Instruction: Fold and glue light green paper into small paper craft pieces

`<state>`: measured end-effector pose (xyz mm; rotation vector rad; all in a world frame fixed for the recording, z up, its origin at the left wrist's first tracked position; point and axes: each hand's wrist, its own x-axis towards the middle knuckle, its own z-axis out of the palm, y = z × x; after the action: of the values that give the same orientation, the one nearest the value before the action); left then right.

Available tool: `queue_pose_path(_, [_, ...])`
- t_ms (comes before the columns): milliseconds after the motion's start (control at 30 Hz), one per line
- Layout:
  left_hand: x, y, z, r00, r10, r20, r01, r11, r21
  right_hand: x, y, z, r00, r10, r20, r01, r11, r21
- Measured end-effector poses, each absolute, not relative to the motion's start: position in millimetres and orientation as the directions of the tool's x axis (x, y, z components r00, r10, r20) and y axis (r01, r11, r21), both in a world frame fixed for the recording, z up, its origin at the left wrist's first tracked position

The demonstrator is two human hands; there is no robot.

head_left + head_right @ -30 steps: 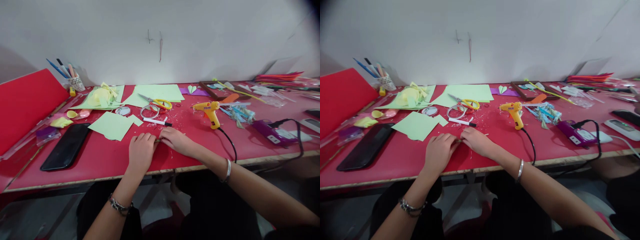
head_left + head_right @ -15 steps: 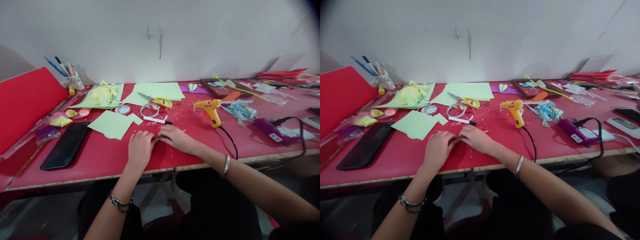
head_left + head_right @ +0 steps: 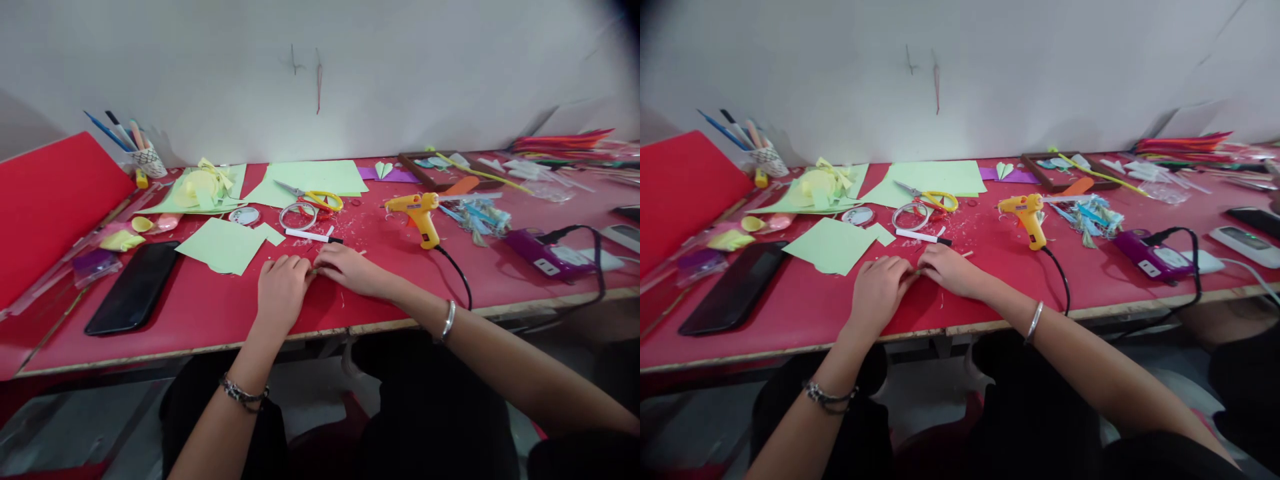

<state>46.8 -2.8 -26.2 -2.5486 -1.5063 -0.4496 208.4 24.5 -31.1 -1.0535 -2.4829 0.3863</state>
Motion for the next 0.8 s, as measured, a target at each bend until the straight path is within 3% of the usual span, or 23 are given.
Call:
queue_pose_path(200, [48.4,-3.5,-25.5,0.367,0.885,0.287,0.908,-0.407,0.096,209.0,24.8,-34.9,-0.597,0.734,0.324,0.583,0.674,-0.453])
queue_pose_path(467, [45.9,-3.5,-28.7,0.381,0.873,0.304,0.910,-0.412,0.041,210.1,28.2,-36.3,-0.645,0.690,0.329,0.578,0.721,-0.381])
queue_pose_path(800, [47.4,-1.6,-27.5,0.369,0.877,0.308,0.917,-0.397,0.034,209.3,33.5,-32.8,-0.653,0.695,0.301,0.561,0.710,-0.424])
